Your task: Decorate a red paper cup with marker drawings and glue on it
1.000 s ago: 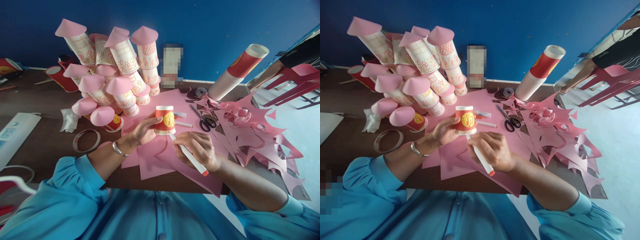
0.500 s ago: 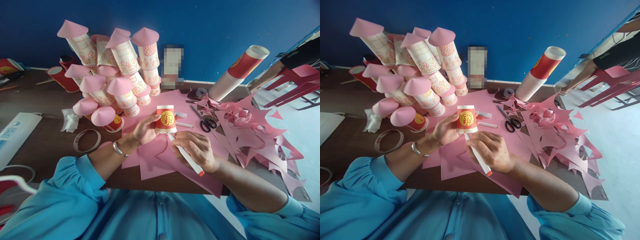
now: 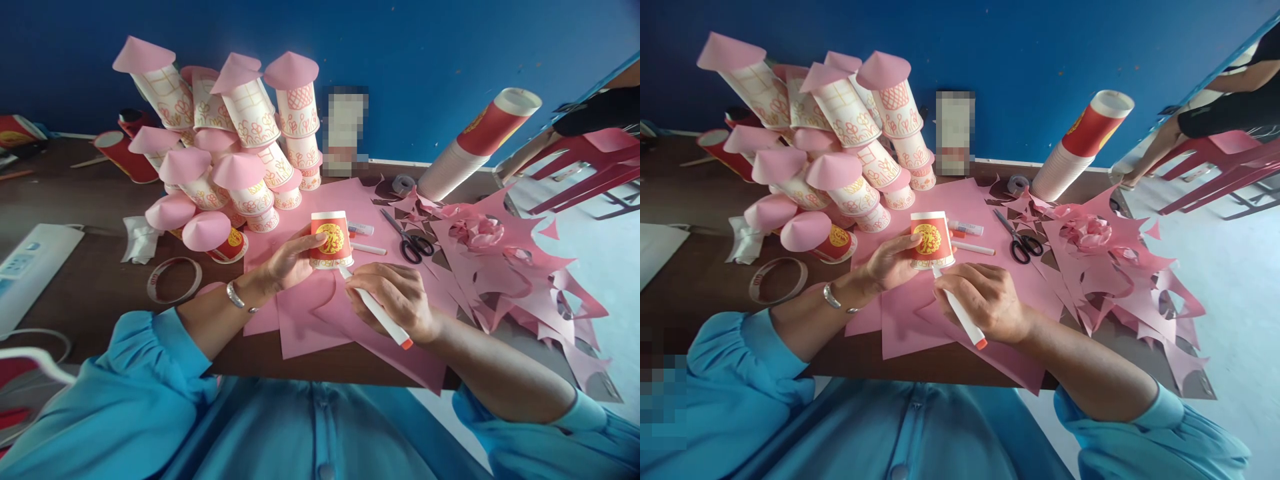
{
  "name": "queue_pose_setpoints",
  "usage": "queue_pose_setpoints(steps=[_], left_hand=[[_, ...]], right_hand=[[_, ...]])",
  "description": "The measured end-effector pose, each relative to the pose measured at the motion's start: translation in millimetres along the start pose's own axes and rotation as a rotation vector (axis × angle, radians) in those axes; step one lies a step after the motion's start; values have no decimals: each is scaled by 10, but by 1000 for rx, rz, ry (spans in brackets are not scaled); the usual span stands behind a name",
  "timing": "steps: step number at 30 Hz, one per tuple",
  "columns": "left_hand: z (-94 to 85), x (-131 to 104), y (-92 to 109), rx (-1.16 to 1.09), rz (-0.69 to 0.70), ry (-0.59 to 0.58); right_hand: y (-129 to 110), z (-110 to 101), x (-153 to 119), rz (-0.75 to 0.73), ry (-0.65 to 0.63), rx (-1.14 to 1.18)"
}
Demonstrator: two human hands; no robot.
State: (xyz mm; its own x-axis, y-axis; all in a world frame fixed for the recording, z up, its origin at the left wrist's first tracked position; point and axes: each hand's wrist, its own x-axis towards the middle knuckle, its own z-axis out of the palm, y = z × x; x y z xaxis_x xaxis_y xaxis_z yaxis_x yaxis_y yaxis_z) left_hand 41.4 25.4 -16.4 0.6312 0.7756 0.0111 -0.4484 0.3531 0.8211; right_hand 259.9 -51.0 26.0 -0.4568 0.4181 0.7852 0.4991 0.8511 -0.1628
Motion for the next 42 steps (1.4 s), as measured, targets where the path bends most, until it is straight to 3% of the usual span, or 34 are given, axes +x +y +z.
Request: queue_pose_setpoints(steps=[15,42], left_hand=[[64,28,38,35,2,-96],[51,29,9,27,0,-73]], right_hand=[[-4,9,3,5,-27,-23],[10,2,12,8,-36,-19]])
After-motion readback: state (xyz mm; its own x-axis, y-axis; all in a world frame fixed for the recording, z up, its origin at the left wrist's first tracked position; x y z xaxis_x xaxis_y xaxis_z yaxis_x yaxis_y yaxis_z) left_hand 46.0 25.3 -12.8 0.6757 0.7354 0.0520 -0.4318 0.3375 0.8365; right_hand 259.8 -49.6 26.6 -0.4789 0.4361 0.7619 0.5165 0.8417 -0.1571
